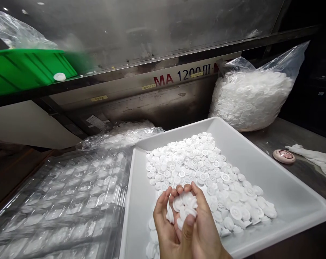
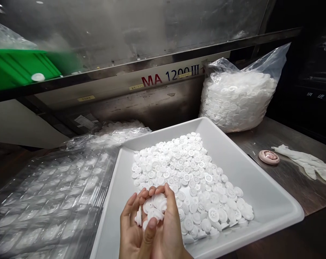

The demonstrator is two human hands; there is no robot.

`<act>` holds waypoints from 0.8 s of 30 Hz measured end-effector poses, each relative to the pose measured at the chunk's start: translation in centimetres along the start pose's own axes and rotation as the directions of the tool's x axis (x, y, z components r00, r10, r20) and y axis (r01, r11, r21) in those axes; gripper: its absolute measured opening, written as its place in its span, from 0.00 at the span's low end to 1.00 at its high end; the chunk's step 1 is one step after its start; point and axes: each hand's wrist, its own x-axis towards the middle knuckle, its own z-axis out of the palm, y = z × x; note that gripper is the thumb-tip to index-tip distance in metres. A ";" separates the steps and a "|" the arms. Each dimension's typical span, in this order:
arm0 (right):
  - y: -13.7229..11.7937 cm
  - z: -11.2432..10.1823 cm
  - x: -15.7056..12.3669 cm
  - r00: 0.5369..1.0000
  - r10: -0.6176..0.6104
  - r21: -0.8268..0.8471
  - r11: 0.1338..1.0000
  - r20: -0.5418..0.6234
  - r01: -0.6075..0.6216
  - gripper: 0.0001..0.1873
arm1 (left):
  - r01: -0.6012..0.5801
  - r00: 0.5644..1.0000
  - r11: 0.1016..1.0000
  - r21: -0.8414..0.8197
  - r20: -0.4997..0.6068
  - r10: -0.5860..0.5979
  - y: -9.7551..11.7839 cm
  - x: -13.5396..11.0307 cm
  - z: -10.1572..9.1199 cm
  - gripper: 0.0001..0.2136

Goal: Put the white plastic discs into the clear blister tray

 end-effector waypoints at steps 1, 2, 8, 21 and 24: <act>0.1 0.0 0.0 1.000 0.026 0.032 0.999 -0.009 -0.026 0.15 | 0.085 0.996 0.991 -0.107 -0.010 -0.087 0.4 0.0 0.2 0.22; 0.3 0.0 0.1 0.998 0.055 0.068 0.996 -0.015 -0.054 0.15 | 0.167 0.985 0.963 -0.211 -0.014 -0.174 0.8 0.1 0.4 0.22; 0.6 0.0 -0.2 0.997 0.082 0.136 0.987 0.012 -0.083 0.15 | 0.345 0.876 0.690 -0.637 -0.045 -0.480 1.7 0.6 0.8 0.13; 0.0 0.3 -1.5 0.996 -0.082 -0.105 0.991 -0.032 0.078 0.16 | 0.384 0.752 0.428 -0.818 0.008 -0.659 1.4 0.4 1.2 0.10; -0.2 0.2 -1.2 0.999 -0.017 -0.047 0.999 -0.028 0.016 0.17 | 0.376 0.750 0.409 -0.831 0.013 -0.661 1.1 0.5 0.8 0.11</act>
